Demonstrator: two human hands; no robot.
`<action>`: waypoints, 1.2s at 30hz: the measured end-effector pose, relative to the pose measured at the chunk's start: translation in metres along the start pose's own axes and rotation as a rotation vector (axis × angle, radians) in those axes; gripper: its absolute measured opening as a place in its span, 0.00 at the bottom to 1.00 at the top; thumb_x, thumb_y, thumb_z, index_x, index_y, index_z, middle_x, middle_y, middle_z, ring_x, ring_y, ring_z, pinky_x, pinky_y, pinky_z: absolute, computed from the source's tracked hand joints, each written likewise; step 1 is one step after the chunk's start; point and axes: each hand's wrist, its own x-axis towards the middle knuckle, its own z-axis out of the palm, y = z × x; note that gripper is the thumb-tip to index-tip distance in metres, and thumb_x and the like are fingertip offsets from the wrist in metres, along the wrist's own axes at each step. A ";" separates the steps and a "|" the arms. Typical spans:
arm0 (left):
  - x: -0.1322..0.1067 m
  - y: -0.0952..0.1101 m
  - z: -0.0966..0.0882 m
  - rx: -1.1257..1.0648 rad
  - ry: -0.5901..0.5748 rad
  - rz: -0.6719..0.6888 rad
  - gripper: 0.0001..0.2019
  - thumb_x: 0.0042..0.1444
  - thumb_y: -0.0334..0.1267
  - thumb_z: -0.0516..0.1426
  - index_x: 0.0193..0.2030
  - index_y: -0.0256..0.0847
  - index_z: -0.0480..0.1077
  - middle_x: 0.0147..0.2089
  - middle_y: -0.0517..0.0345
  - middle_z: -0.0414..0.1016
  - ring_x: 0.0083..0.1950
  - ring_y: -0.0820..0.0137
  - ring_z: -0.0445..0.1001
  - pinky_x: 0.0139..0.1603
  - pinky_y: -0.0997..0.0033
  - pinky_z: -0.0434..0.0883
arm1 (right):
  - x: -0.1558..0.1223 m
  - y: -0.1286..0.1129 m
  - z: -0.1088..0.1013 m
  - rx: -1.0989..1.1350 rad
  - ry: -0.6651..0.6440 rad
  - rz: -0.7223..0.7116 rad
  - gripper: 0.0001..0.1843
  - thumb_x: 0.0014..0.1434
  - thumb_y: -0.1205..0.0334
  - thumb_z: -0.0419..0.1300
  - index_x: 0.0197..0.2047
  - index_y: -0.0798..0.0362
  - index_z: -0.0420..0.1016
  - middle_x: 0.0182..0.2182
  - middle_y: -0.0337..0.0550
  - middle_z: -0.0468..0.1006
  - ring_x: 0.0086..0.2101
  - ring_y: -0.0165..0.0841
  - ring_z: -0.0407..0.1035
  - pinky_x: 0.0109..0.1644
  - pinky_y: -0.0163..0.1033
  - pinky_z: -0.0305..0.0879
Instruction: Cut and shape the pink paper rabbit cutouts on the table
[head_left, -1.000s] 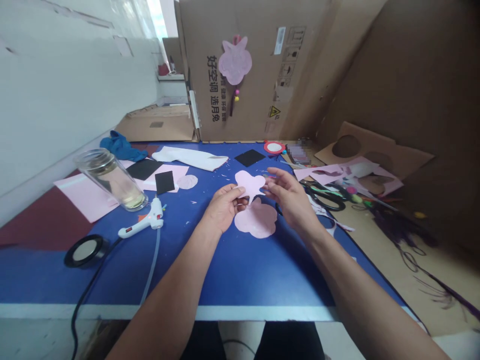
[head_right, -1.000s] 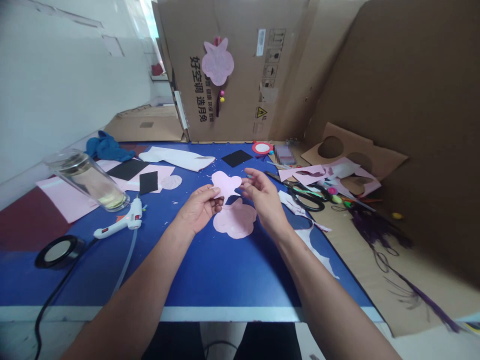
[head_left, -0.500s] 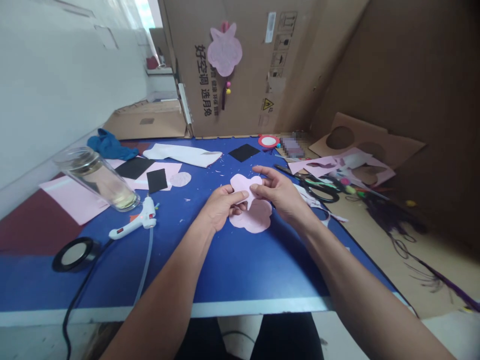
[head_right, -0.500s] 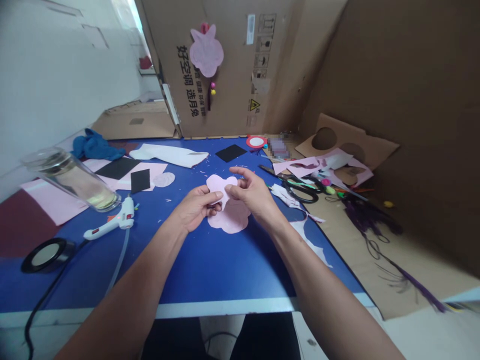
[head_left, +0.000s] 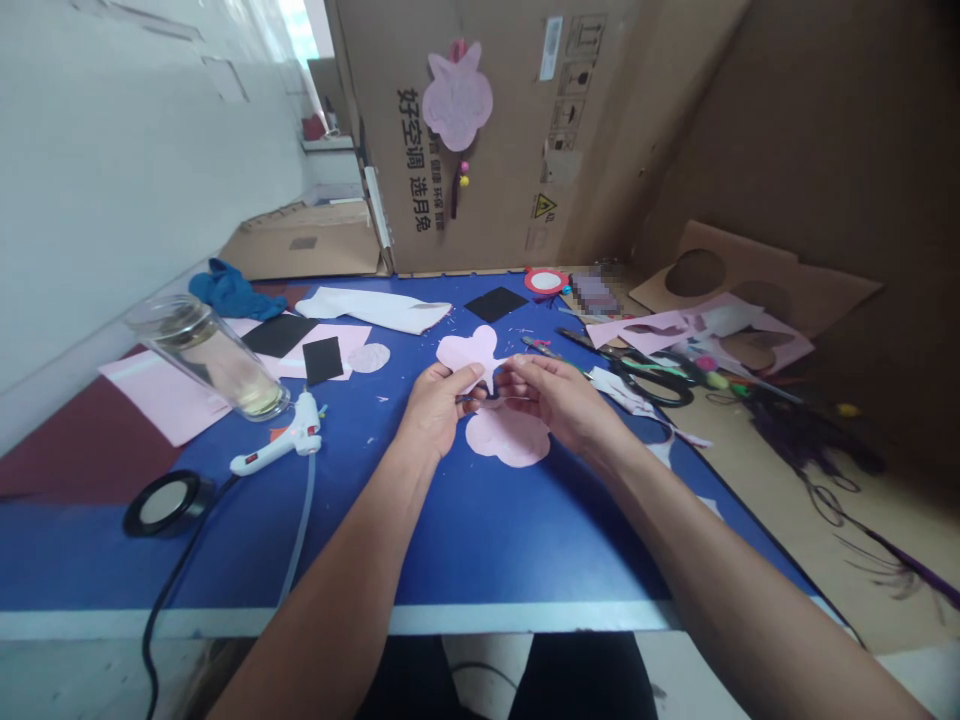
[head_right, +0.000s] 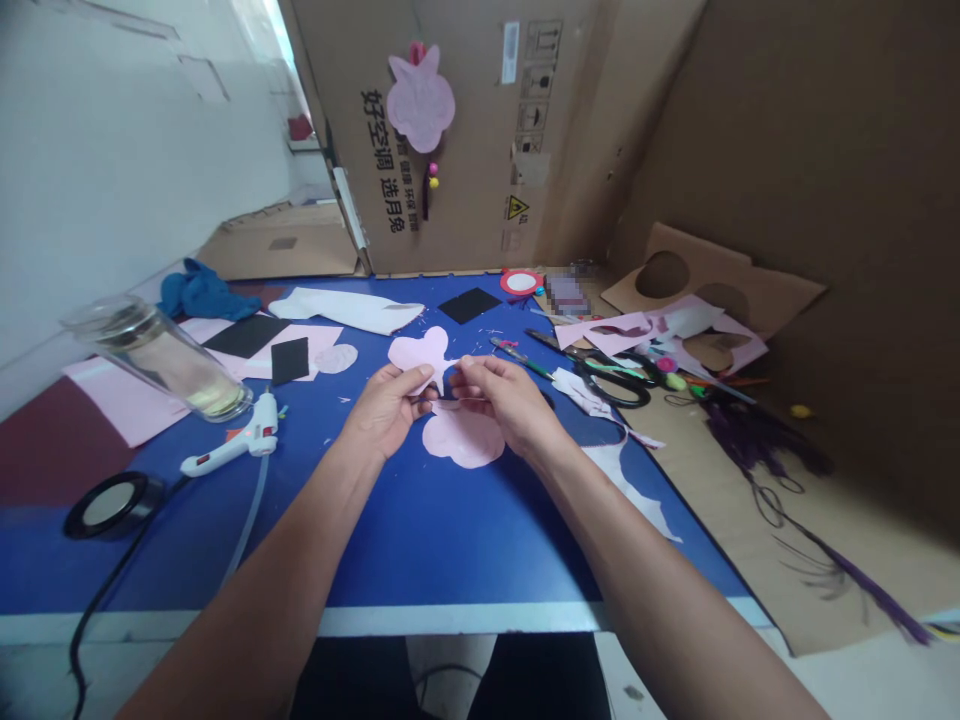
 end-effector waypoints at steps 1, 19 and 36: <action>0.000 0.000 0.000 -0.010 0.007 0.006 0.13 0.46 0.39 0.73 0.36 0.38 0.78 0.31 0.56 0.79 0.29 0.74 0.73 0.29 0.73 0.66 | 0.000 0.001 0.002 0.000 -0.017 0.006 0.24 0.52 0.42 0.75 0.41 0.51 0.82 0.40 0.45 0.82 0.37 0.34 0.74 0.47 0.42 0.73; -0.002 -0.003 0.005 -0.045 0.003 -0.005 0.13 0.44 0.35 0.73 0.36 0.36 0.79 0.29 0.56 0.79 0.26 0.76 0.71 0.29 0.74 0.67 | 0.000 0.006 0.012 -0.124 -0.048 -0.051 0.19 0.47 0.49 0.77 0.31 0.53 0.78 0.30 0.40 0.80 0.29 0.29 0.69 0.37 0.37 0.63; 0.002 0.001 0.001 -0.028 -0.004 -0.026 0.17 0.40 0.36 0.76 0.37 0.36 0.79 0.32 0.53 0.82 0.28 0.72 0.74 0.31 0.72 0.70 | 0.000 0.000 0.012 -0.185 -0.070 -0.089 0.11 0.49 0.55 0.70 0.30 0.53 0.77 0.24 0.37 0.77 0.25 0.26 0.65 0.32 0.35 0.60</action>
